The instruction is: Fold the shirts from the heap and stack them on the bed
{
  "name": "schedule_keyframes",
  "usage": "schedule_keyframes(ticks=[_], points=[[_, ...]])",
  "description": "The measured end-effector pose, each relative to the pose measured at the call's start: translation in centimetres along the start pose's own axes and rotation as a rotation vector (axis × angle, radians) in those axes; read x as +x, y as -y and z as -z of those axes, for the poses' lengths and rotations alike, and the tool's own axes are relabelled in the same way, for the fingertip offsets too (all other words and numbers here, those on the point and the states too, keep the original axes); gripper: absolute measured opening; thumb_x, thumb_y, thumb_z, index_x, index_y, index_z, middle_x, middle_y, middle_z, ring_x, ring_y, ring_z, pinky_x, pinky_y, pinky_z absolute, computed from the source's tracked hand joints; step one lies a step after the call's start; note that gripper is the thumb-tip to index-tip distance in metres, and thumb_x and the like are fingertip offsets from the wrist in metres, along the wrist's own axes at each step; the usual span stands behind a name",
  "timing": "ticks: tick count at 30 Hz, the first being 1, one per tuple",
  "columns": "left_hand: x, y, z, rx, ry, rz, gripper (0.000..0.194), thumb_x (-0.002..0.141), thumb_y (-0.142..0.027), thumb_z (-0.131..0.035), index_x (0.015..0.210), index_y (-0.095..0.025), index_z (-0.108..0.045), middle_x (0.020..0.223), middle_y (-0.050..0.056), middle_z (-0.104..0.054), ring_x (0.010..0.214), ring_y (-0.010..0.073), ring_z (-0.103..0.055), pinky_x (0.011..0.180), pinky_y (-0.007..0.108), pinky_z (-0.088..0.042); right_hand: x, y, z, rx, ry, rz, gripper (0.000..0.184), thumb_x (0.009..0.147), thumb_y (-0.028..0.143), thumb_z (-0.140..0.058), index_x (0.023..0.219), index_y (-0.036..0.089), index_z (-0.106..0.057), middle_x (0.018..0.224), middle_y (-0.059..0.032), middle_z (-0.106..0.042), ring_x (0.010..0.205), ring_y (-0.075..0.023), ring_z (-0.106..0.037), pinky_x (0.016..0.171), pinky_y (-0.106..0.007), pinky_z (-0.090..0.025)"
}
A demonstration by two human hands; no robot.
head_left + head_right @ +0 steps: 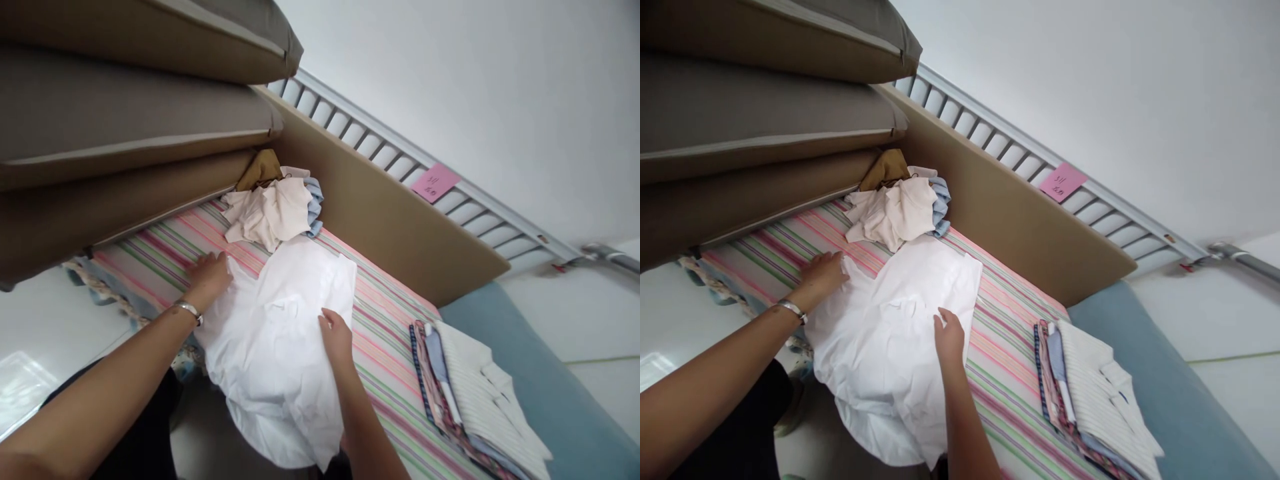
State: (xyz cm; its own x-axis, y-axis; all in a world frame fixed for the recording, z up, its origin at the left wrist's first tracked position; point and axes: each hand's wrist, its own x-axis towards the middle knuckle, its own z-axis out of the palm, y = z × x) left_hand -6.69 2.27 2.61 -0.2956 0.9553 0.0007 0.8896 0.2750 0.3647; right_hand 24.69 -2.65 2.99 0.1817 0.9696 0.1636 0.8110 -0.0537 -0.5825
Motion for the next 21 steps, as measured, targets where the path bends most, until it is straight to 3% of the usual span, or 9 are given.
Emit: schedule_keyframes(ticks=[3,4,6,8,10,15,18,21], points=[[-1.5,-1.8,0.6,-0.077,-0.181,-0.102,0.045,0.081,-0.026,-0.051,0.124,-0.014,-0.047,0.131,0.017,-0.048,0.121,0.0317,-0.042,0.096,0.042,-0.036,0.6,-0.1,0.5,0.023,0.027,-0.064,0.035,0.077,0.035,-0.048,0.098,0.015,-0.067,0.094,-0.0086,-0.07,0.088,-0.021,-0.065,0.086,-0.037,-0.048],[-2.1,-2.6,0.6,-0.121,-0.147,-0.16,0.041,0.083,-0.027,-0.047,0.122,-0.014,-0.049,0.127,0.016,-0.051,0.119,0.029,-0.045,0.096,0.039,-0.037,0.5,0.1,0.3,0.027,0.035,-0.058,0.034,0.077,0.035,-0.047,0.097,0.016,-0.067,0.094,-0.0081,-0.07,0.088,-0.0207,-0.065,0.086,-0.036,-0.048],[-3.4,-4.2,0.2,-0.19,0.059,-0.265,0.035,0.086,-0.029,-0.046,0.116,-0.014,-0.055,0.116,0.014,-0.059,0.109,0.0248,-0.053,0.092,0.033,-0.04,-0.3,0.8,0.0,0.038,0.038,-0.03,0.036,0.08,0.037,-0.044,0.1,0.016,-0.066,0.101,-0.0086,-0.069,0.094,-0.0206,-0.064,0.09,-0.036,-0.047],[-4.5,-5.7,-0.8,-0.207,0.27,-0.33,0.034,0.082,-0.032,-0.053,0.111,-0.015,-0.059,0.11,0.012,-0.063,0.104,0.0233,-0.057,0.088,0.03,-0.042,-1.7,1.0,-0.2,0.034,0.023,0.021,0.041,0.084,0.039,-0.041,0.108,0.014,-0.063,0.113,-0.0105,-0.065,0.106,-0.0212,-0.059,0.096,-0.038,-0.043],[-5.0,-6.8,-1.8,-0.195,0.363,-0.36,0.035,0.076,-0.031,-0.061,0.108,-0.016,-0.062,0.108,0.012,-0.064,0.102,0.0239,-0.059,0.085,0.03,-0.043,-3.6,0.3,-0.2,-0.003,0.001,0.081,0.046,0.087,0.041,-0.037,0.118,0.013,-0.058,0.124,-0.0127,-0.058,0.118,-0.0223,-0.051,0.103,-0.041,-0.037],[-3.9,-7.9,-2.9,-0.164,0.449,-0.374,0.017,0.07,-0.015,-0.063,0.086,-0.015,-0.068,0.092,0.013,-0.068,0.089,0.026,-0.063,0.074,0.032,-0.045,-8.8,-3.9,-0.7,-0.201,0.012,0.186,0.054,0.089,0.045,-0.038,0.133,0.015,-0.044,0.144,-0.0141,-0.037,0.135,-0.0278,-0.028,0.109,-0.052,-0.025],[-3.0,-8.3,-2.3,-0.191,0.449,-0.402,0.009,0.073,-0.017,-0.061,0.078,-0.017,-0.068,0.082,0.009,-0.068,0.081,0.0229,-0.064,0.07,0.03,-0.045,-10.0,-5.4,-1.0,-0.219,0.112,0.186,0.048,0.088,0.044,-0.041,0.13,0.021,-0.049,0.141,-0.0113,-0.041,0.134,-0.0284,-0.031,0.107,-0.054,-0.027],[-3.5,-9.4,-1.6,-0.354,0.345,-0.496,0.011,0.078,-0.025,-0.059,0.081,-0.02,-0.068,0.088,0.004,-0.066,0.082,0.0174,-0.061,0.074,0.026,-0.044,-9.1,-4.2,-0.2,-0.061,0.07,0.09,0.044,0.087,0.042,-0.04,0.118,0.017,-0.059,0.13,-0.0136,-0.054,0.125,-0.0267,-0.045,0.104,-0.047,-0.035]])
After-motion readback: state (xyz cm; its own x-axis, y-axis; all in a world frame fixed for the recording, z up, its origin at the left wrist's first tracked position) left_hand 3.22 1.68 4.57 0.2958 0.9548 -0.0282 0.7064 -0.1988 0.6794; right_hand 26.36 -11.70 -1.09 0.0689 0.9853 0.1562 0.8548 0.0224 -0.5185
